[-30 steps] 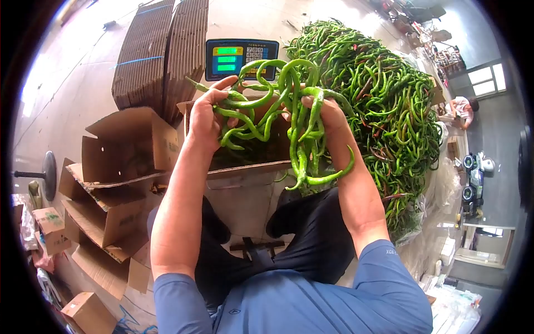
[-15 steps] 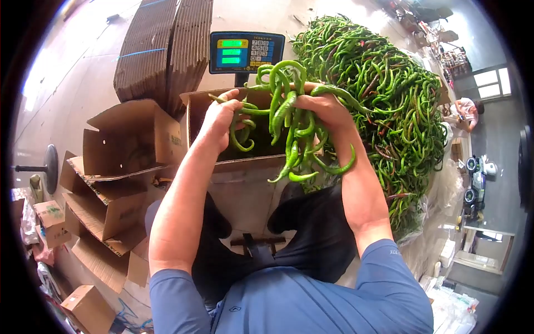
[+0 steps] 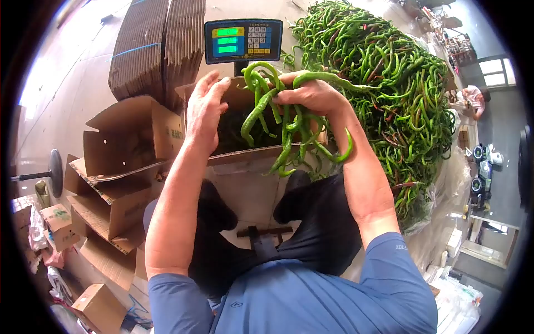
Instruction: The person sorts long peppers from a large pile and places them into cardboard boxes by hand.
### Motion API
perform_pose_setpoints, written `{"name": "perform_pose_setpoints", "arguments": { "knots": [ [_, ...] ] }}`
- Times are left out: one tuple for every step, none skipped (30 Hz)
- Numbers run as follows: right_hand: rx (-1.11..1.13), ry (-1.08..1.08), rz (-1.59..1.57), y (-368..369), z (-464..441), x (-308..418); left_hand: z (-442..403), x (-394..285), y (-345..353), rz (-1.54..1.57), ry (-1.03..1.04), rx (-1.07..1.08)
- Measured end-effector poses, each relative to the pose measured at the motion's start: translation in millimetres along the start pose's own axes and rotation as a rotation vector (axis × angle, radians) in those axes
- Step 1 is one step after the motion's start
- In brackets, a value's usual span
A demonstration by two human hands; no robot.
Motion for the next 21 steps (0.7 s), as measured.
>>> {"name": "perform_pose_setpoints", "arguments": {
  "knots": [
    [-0.001, 0.004, 0.02, 1, 2, 1, 4, -16, 5, -0.033, 0.098, 0.047],
    [-0.002, 0.009, 0.039, 2, 4, 3, 2, -18, 8, -0.058, 0.187, 0.105],
    [-0.006, 0.01, 0.078, 4, 4, 4, 5, -26, 14, -0.084, 0.275, 0.164],
    [-0.011, 0.011, 0.116, 6, 5, 5, 11, -28, 18, -0.156, 0.264, 0.247],
    [-0.016, 0.014, 0.153, 8, 6, 6, 19, -31, 23, -0.228, 0.251, 0.33],
    [-0.001, 0.068, 0.1, 14, 11, 10, 17, -25, 26, -0.326, 0.336, 0.378],
    [-0.007, 0.048, 0.125, 16, 10, 11, 18, -16, 31, -0.286, 0.291, 0.453],
    [-0.003, 0.022, 0.17, 14, 5, 5, 17, -11, 33, -0.313, 0.319, 0.468],
    [0.002, -0.004, 0.216, 15, 1, 3, 18, -10, 36, -0.339, 0.347, 0.484],
    [0.019, 0.038, 0.142, 14, 0, 0, 15, -8, 34, -0.382, 0.306, 0.481],
    [0.034, 0.081, 0.066, 13, 0, -4, 14, -7, 32, -0.426, 0.263, 0.48],
    [0.026, 0.099, -0.006, 15, -1, -6, 12, -6, 30, -0.399, 0.251, 0.429],
    [0.038, 0.116, 0.006, 13, -2, -8, 6, 0, 28, -0.408, 0.234, 0.375],
    [0.048, 0.13, 0.003, 10, -8, -14, 2, 5, 27, -0.443, 0.186, 0.345],
    [0.059, 0.142, 0.001, 10, -12, -17, 2, 6, 27, -0.479, 0.139, 0.312],
    [0.047, 0.156, -0.029, 8, -16, -20, 1, 9, 28, -0.456, 0.139, 0.285],
    [0.049, 0.16, -0.02, 7, -19, -22, 1, 10, 30, -0.436, 0.173, 0.271],
    [0.047, 0.156, -0.028, 6, -23, -23, 1, 10, 31, -0.417, 0.207, 0.258],
    [0.046, 0.153, -0.038, 5, -26, -25, 1, 10, 31, -0.399, 0.24, 0.245],
    [0.038, 0.115, -0.023, 4, -29, -26, -2, 12, 29, -0.465, 0.286, 0.223],
    [0.011, 0.134, -0.037, 3, -30, -27, -5, 12, 28, -0.545, 0.375, 0.202]
  ]
}}
Point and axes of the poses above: each hand's wrist, its own z-axis away from the middle knuckle, its own y-axis out of the palm, x = y × z, the point moved 6 cm from there along -z, towards the middle knuckle, and after that the axes turned 15 degrees about -x, right-handed, at the moved point
